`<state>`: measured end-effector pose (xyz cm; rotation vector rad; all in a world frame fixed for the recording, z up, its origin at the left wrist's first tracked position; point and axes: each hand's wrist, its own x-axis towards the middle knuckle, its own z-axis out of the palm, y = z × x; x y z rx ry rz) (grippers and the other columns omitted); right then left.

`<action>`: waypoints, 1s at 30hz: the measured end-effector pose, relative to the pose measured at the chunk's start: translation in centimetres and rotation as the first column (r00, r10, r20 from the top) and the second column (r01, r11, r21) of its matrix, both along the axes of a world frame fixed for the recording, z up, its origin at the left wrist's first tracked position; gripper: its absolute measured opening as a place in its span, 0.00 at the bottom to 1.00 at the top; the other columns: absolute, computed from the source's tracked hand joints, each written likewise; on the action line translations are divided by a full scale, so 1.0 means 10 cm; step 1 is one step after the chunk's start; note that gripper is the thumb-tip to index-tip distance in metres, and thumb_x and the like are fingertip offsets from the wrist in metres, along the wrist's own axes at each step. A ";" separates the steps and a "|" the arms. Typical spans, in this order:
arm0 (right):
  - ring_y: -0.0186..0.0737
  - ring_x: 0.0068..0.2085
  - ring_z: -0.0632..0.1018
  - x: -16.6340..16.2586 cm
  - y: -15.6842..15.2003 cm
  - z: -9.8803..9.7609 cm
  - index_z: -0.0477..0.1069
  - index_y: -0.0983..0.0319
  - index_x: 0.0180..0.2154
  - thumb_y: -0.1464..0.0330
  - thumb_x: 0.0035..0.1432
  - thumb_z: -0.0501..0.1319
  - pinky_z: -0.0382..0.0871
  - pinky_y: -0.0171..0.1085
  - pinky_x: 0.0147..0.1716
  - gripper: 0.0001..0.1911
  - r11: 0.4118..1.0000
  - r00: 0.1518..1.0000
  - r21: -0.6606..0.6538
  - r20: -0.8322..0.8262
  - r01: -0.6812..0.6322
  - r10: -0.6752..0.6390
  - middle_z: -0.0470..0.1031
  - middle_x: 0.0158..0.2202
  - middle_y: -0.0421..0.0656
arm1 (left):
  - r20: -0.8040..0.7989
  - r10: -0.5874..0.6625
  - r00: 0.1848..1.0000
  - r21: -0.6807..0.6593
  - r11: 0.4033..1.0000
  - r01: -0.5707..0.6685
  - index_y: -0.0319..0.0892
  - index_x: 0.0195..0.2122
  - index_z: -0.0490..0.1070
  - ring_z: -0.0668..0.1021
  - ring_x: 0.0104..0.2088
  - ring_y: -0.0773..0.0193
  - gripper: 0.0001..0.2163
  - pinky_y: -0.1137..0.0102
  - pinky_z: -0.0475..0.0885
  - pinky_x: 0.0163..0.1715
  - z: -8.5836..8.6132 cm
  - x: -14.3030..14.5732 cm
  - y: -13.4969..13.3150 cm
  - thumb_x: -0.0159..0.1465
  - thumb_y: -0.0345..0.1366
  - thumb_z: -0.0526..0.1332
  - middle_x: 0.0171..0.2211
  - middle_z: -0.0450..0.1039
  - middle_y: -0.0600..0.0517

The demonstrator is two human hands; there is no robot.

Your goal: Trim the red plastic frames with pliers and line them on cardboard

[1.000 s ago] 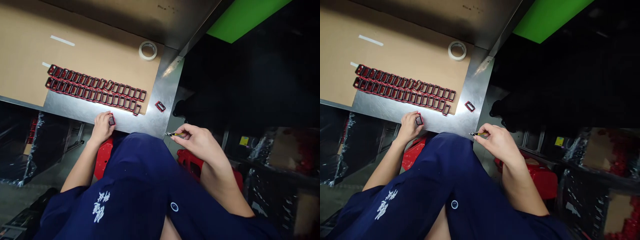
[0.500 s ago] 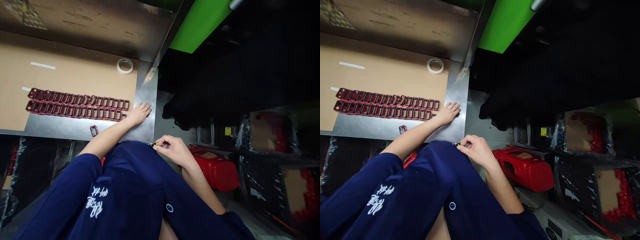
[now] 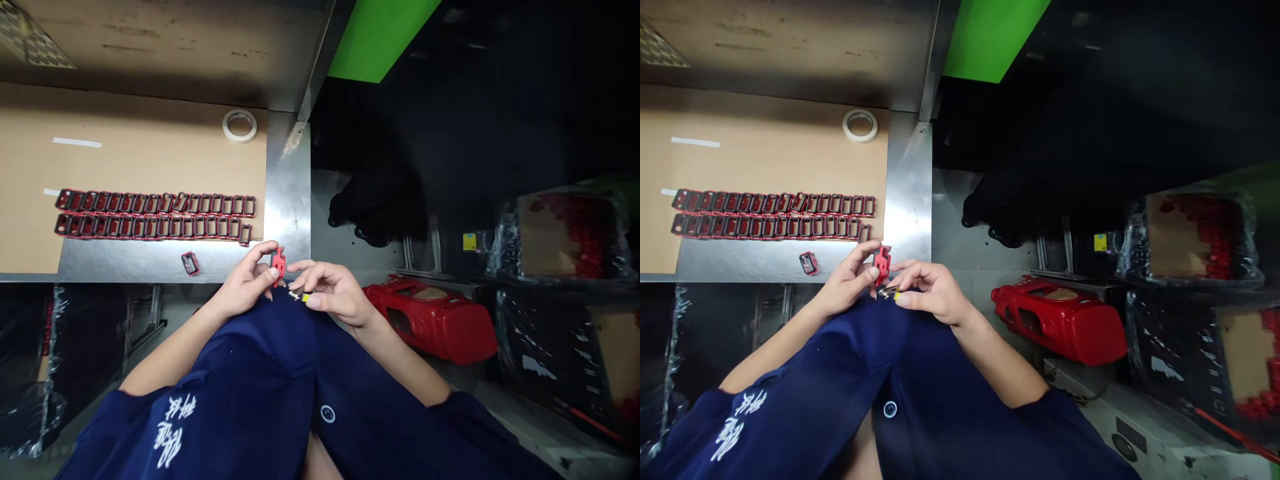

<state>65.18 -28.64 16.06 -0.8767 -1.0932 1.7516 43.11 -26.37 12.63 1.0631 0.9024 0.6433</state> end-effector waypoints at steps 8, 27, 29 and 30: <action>0.35 0.38 0.81 -0.20 0.07 -0.03 0.77 0.62 0.31 0.66 0.48 0.79 0.77 0.33 0.42 0.14 0.938 0.981 -0.319 -0.174 -0.136 0.084 0.80 0.37 0.42 | -0.122 -0.104 0.987 0.240 0.962 0.131 0.47 0.68 0.59 0.79 0.42 0.63 0.31 0.67 0.80 0.39 0.33 -0.17 -0.28 0.64 0.32 0.65 0.67 0.60 0.39; 0.39 0.36 0.80 -0.03 -0.07 0.51 0.79 0.62 0.35 0.74 0.58 0.72 0.77 0.37 0.36 0.05 0.651 0.703 0.669 0.652 -0.358 -0.283 0.80 0.39 0.46 | -0.103 0.120 0.987 0.509 0.859 -0.051 0.47 0.67 0.58 0.78 0.55 0.55 0.36 0.68 0.83 0.43 0.42 -0.16 -0.41 0.58 0.25 0.66 0.62 0.64 0.39; 0.38 0.36 0.80 -0.09 -0.06 0.51 0.78 0.61 0.35 0.73 0.59 0.72 0.78 0.36 0.36 0.04 0.649 0.703 0.667 0.655 -0.366 -0.278 0.80 0.39 0.45 | -0.069 0.111 0.991 0.477 0.876 -0.065 0.49 0.68 0.57 0.78 0.55 0.54 0.37 0.68 0.83 0.44 0.39 -0.15 -0.42 0.58 0.26 0.66 0.63 0.62 0.39; 0.38 0.37 0.80 -0.11 -0.06 0.51 0.78 0.61 0.36 0.73 0.59 0.71 0.78 0.36 0.37 0.04 0.650 0.705 0.666 0.655 -0.367 -0.274 0.80 0.39 0.45 | -0.057 0.108 0.992 0.459 0.885 -0.070 0.49 0.68 0.57 0.78 0.56 0.54 0.37 0.67 0.83 0.44 0.38 -0.14 -0.43 0.58 0.26 0.67 0.63 0.62 0.39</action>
